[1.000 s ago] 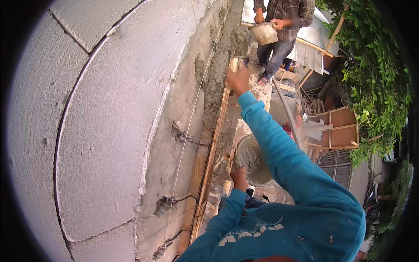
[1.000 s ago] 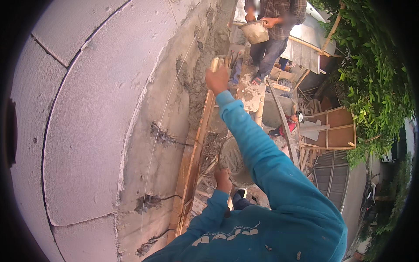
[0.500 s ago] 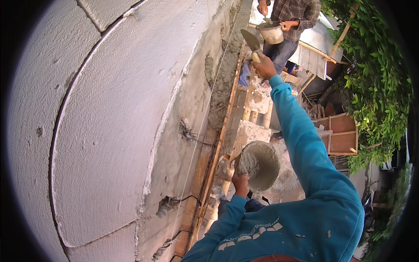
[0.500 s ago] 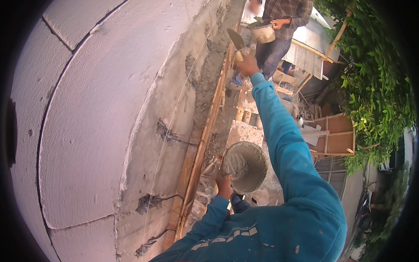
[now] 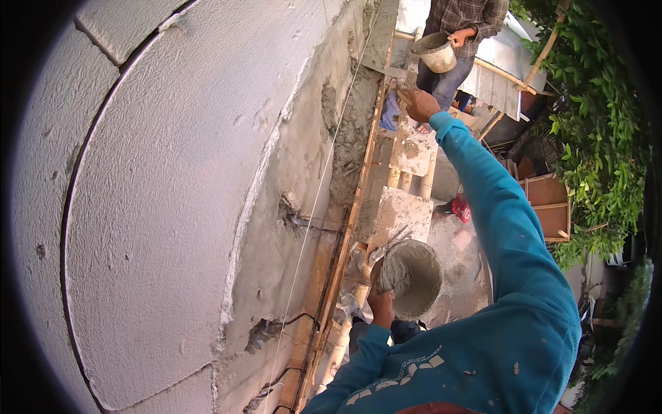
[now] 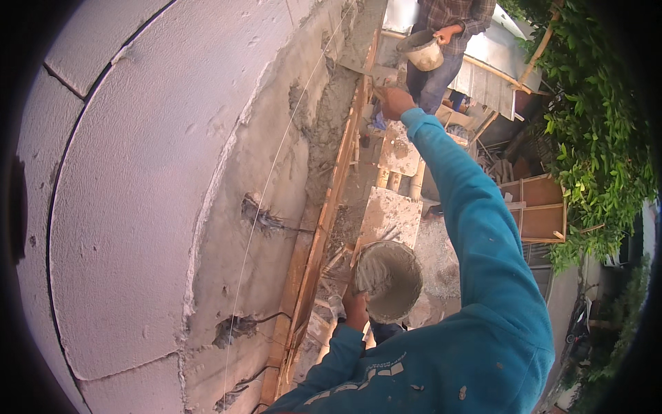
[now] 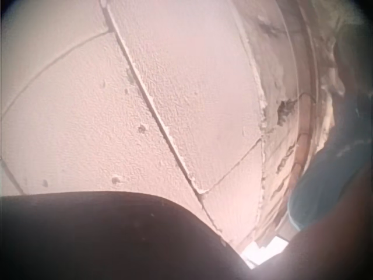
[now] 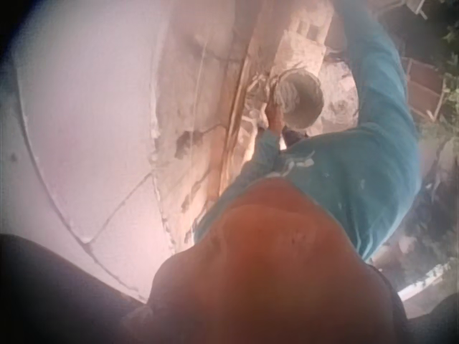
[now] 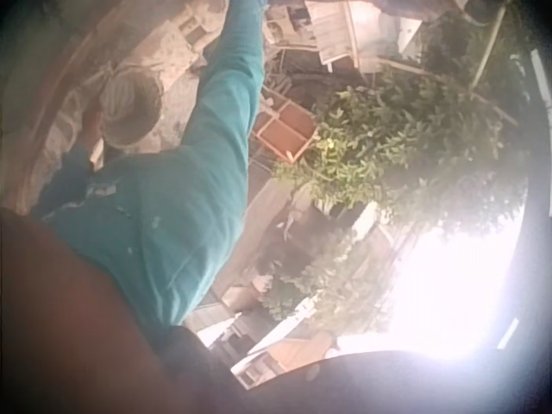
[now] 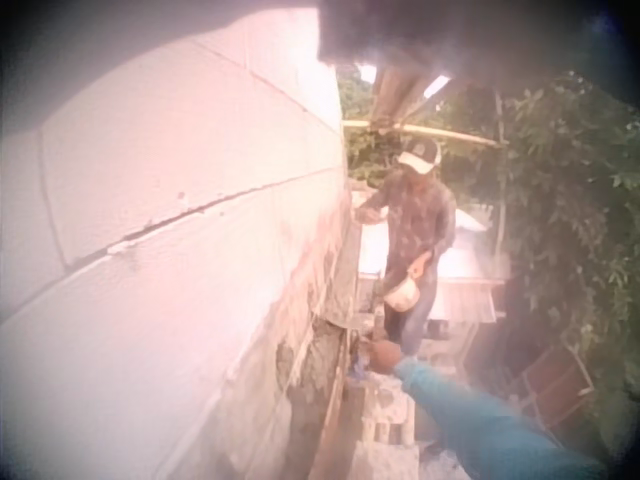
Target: The person scoops wet cement from a bucket using a trowel and applies it to a curved wall surface, smoothing it in place. The worker repeatedly refills the trowel and spreads the material along the wall while standing on bamboo scaffolding.
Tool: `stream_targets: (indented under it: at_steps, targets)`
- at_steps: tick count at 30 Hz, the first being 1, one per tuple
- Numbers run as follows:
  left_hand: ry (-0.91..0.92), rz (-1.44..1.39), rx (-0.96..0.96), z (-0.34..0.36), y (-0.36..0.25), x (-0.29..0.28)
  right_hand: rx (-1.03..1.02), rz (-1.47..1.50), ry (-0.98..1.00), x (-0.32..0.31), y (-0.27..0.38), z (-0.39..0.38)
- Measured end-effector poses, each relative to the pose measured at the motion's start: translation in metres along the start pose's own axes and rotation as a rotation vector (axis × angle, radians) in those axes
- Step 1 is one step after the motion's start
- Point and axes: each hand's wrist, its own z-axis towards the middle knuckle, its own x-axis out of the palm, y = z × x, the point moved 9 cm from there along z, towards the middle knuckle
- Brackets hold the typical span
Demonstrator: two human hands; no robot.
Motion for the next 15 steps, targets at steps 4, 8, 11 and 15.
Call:
stream_targets:
  at_steps: [4, 8, 11, 15]
  targets:
    - [-0.055, -0.068, -0.043, 0.011, 0.017, -0.002, -0.057, 0.181, 0.131, -0.050, 0.014, -0.022]
    - [0.013, -0.005, -0.075, 0.017, 0.021, 0.014, 0.277, 0.579, 0.163, -0.054, 0.012, -0.045]
    - [0.022, 0.017, -0.081, 0.007, 0.009, 0.028, 0.239, 0.454, -0.013, -0.046, 0.024, -0.063]
    - [0.037, 0.027, -0.060, 0.010, 0.008, 0.033, 0.074, 0.155, -0.112, -0.004, 0.070, -0.100]
